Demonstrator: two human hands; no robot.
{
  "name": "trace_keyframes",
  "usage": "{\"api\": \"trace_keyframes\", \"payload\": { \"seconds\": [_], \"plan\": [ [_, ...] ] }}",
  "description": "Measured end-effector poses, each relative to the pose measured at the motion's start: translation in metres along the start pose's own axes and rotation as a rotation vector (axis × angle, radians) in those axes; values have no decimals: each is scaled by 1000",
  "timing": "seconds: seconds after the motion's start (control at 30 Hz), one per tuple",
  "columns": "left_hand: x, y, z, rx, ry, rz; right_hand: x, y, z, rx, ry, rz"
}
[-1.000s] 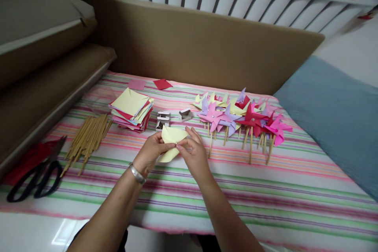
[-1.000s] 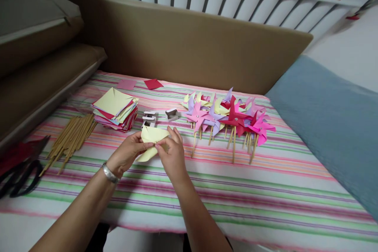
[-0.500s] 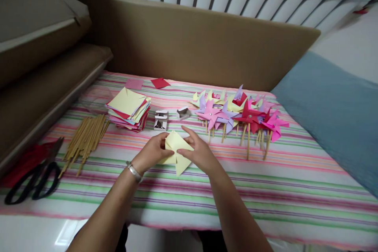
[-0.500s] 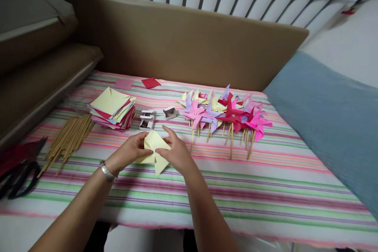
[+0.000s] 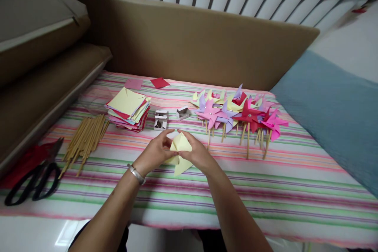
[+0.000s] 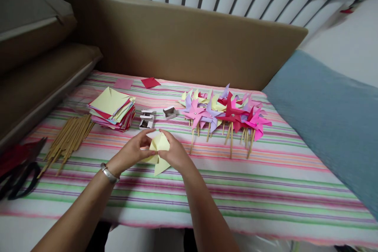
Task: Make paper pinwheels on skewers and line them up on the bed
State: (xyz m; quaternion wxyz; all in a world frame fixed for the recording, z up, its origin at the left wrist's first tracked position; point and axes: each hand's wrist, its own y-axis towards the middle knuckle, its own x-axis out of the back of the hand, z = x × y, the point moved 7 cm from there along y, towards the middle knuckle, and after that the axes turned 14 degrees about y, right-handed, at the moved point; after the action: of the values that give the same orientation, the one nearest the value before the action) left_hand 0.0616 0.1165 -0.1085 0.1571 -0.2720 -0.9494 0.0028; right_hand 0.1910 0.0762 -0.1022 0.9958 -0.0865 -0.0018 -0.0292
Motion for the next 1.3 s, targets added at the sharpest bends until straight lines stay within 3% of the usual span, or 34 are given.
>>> {"api": "trace_keyframes", "payload": {
  "seconds": [0.07,0.13,0.23,0.37,0.87,0.97,1.07,1.17,1.3],
  "plan": [
    [16,-1,-6,5,-58,-188,9,4,-5,-28,129,-90],
    [22,-3,-6,54,-215,-289,17,7,-8,-17,271,-180],
    [1,-3,0,171,-496,-144,22,9,-10,18,446,-259],
    [-28,-4,3,220,-648,65,19,7,-7,43,585,-282],
    [-26,-4,7,256,-657,-16,-4,1,-2,56,657,-183],
    [-13,-2,11,277,-623,-104,-6,2,-4,54,562,-158],
    [10,-2,17,309,-575,-244,-1,-1,-1,134,273,-228],
    [30,-3,19,312,-563,-333,0,-13,20,417,-71,-295],
    [45,-4,18,277,-580,-349,-21,-28,39,719,-395,-188]
  ]
}}
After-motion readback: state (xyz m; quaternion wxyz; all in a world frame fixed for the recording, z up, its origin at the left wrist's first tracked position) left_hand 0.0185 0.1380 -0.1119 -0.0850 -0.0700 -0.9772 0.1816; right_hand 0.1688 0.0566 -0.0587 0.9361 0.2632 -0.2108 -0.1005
